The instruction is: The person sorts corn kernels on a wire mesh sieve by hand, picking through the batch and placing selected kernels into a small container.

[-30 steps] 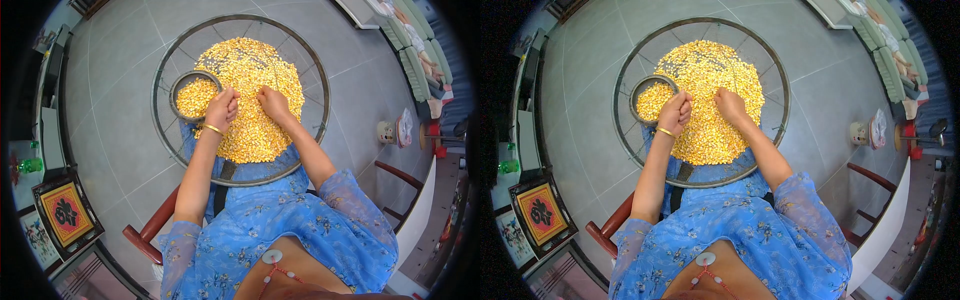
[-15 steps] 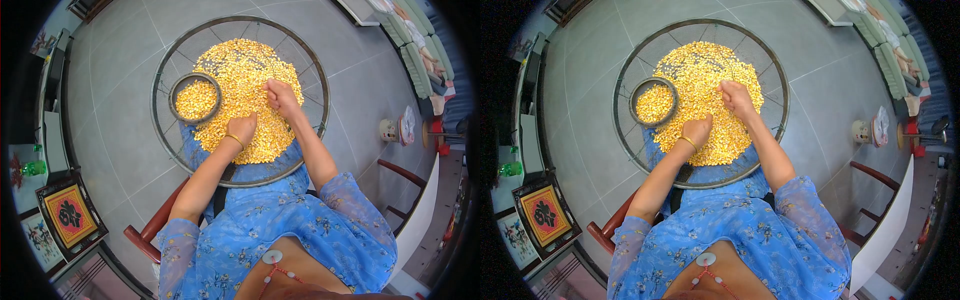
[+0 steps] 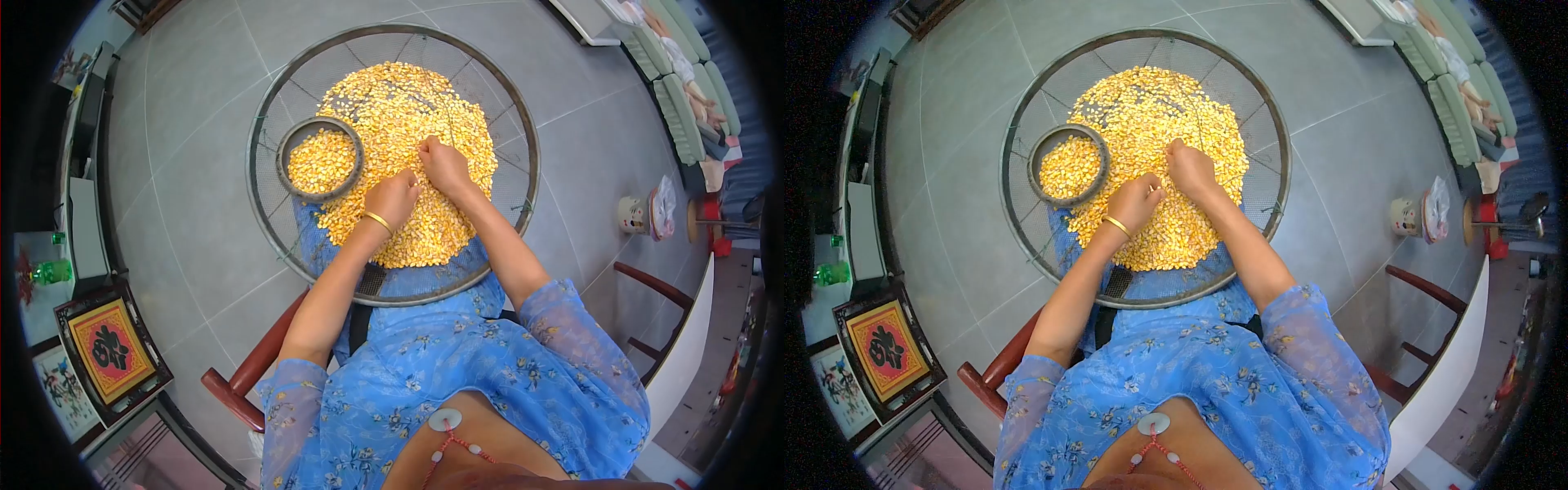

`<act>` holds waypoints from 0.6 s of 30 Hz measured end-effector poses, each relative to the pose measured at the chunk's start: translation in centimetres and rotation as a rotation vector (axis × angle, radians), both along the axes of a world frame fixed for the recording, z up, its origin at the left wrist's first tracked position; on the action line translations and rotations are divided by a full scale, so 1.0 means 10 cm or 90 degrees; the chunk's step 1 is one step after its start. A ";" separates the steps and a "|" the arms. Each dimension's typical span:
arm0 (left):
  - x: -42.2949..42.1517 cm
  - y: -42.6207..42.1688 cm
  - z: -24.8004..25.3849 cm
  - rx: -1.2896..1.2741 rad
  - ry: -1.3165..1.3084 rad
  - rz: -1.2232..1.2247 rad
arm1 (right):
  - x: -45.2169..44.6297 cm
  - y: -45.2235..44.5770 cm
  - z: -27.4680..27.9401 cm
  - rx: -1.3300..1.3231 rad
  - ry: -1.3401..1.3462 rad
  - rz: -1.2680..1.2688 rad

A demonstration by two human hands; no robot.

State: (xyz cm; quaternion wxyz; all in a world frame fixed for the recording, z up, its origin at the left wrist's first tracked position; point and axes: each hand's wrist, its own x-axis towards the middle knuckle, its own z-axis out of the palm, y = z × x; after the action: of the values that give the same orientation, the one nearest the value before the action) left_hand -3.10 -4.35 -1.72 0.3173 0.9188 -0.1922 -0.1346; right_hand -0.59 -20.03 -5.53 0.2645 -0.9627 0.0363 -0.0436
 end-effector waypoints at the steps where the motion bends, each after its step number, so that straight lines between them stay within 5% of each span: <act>1: 0.03 0.02 0.00 -0.037 0.018 0.015 | -0.02 -0.01 0.02 -0.012 0.012 0.007; 6: 0.13 0.06 -0.07 -0.134 0.079 0.042 | -0.03 -0.04 -0.01 -0.081 0.043 0.036; 9: 0.18 0.06 -0.17 -0.373 0.204 0.102 | -0.03 -0.05 0.00 -0.080 0.042 0.022; 11: 0.20 0.12 0.09 -0.529 0.498 0.169 | -0.05 -0.05 0.05 -0.067 0.057 0.032; 18: 0.28 0.28 0.08 -0.738 0.741 0.168 | -0.10 -0.06 0.11 -0.093 0.131 0.076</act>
State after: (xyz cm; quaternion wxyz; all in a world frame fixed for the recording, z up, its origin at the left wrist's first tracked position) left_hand -0.30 -1.59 -0.92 0.8023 0.4081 0.0730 -0.4294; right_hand -1.59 -20.64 -4.38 0.1910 -0.9792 0.0024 0.0686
